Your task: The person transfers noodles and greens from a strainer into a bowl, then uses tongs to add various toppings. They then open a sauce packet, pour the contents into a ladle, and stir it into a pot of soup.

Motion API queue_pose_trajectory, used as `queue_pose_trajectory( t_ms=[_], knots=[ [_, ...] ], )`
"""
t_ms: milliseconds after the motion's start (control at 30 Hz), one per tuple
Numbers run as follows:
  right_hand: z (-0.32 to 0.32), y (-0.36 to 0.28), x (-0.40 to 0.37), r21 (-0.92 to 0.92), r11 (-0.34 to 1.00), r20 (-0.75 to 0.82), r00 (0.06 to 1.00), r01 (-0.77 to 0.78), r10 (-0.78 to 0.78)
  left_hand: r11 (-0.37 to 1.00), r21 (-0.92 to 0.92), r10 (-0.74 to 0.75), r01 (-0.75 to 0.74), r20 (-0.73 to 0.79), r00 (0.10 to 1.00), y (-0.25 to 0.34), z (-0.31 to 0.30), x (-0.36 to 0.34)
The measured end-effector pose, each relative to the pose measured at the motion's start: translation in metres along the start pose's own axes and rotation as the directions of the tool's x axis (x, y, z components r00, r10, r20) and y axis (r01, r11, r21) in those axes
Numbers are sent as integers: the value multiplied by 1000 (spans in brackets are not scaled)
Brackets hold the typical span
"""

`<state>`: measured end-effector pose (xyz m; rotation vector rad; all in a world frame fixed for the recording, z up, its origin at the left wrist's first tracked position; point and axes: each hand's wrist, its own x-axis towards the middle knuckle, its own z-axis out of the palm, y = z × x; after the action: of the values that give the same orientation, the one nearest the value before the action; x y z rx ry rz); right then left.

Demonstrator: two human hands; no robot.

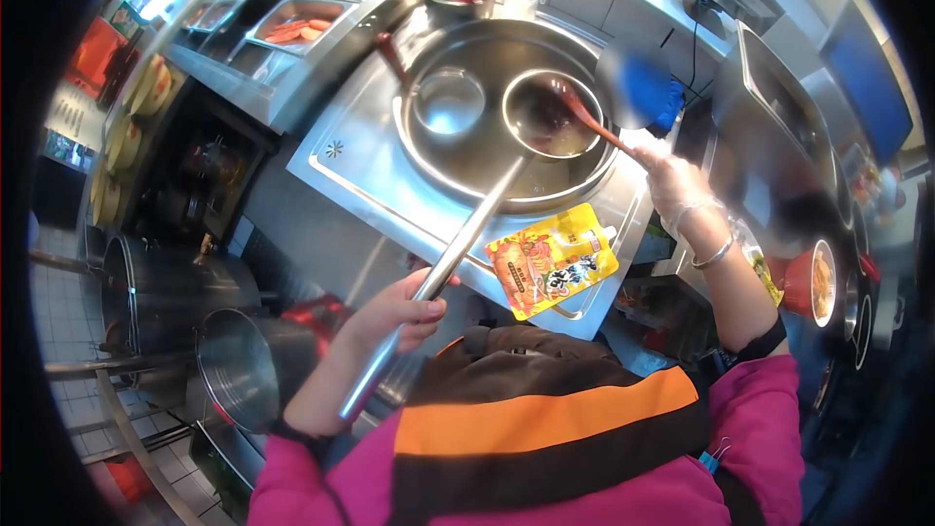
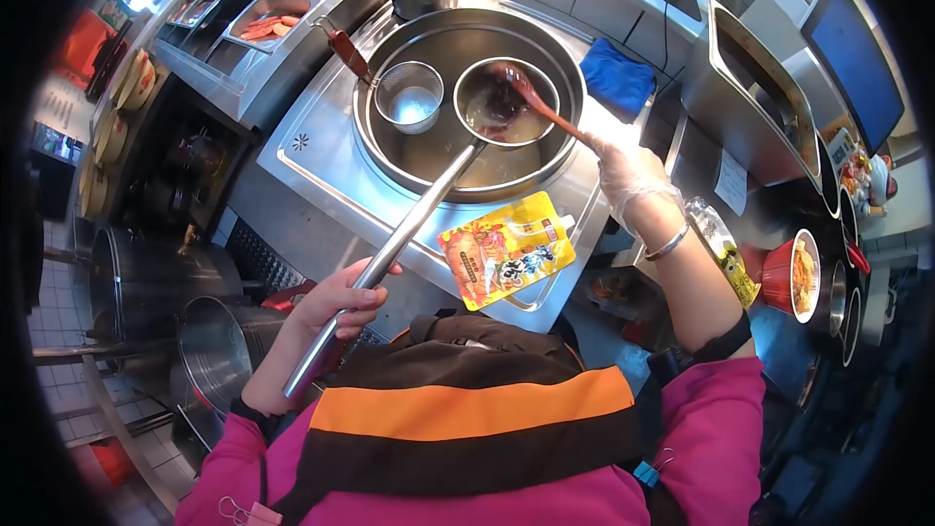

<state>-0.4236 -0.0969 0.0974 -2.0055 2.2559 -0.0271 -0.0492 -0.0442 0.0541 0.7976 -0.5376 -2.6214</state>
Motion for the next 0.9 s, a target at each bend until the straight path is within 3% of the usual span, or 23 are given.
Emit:
queue_pose_trajectory(
  t_ms=[33, 267, 433, 500, 633, 700, 767, 867, 900],
  knots=[
    [0, -7, 0, -10, 999, 87, 995, -46, 46, 1000, 0, 1, -1, -2, 1000, -2, -4, -3],
    [14, -27, -2, 184, 981, 136, 990, -52, 27, 1000, -14, 27, -28, -44, 999, -11, -12, -5],
    [18, -23, 18, 161, 986, 189, 982, -53, 21, 988, 152, 9, 15, -156, 988, -13, -13, 0],
    [10, -23, 22, 121, 990, 224, 973, -78, 49, 990, 135, -8, 35, -196, 981, -9, -8, -1],
    [-4, -17, 31, 219, 974, 330, 944, -55, -21, 993, 107, -26, 48, -196, 980, -7, -7, 0],
    [-21, -23, 23, 438, 792, 567, 814, -426, 124, 993, 112, -24, 47, -197, 980, -9, -8, 0],
    [-5, -6, 23, 498, 725, 603, 790, -476, 105, 992, 121, -16, 39, -183, 983, -9, -9, 1],
    [11, 2, 26, 621, 500, 718, 694, -604, -54, 990, 138, -13, 40, -196, 980, -11, -9, 1],
    [14, 1, 26, 621, 500, 717, 695, -603, -53, 990, 138, -12, 39, -196, 981, -12, -9, 1]
  ],
)
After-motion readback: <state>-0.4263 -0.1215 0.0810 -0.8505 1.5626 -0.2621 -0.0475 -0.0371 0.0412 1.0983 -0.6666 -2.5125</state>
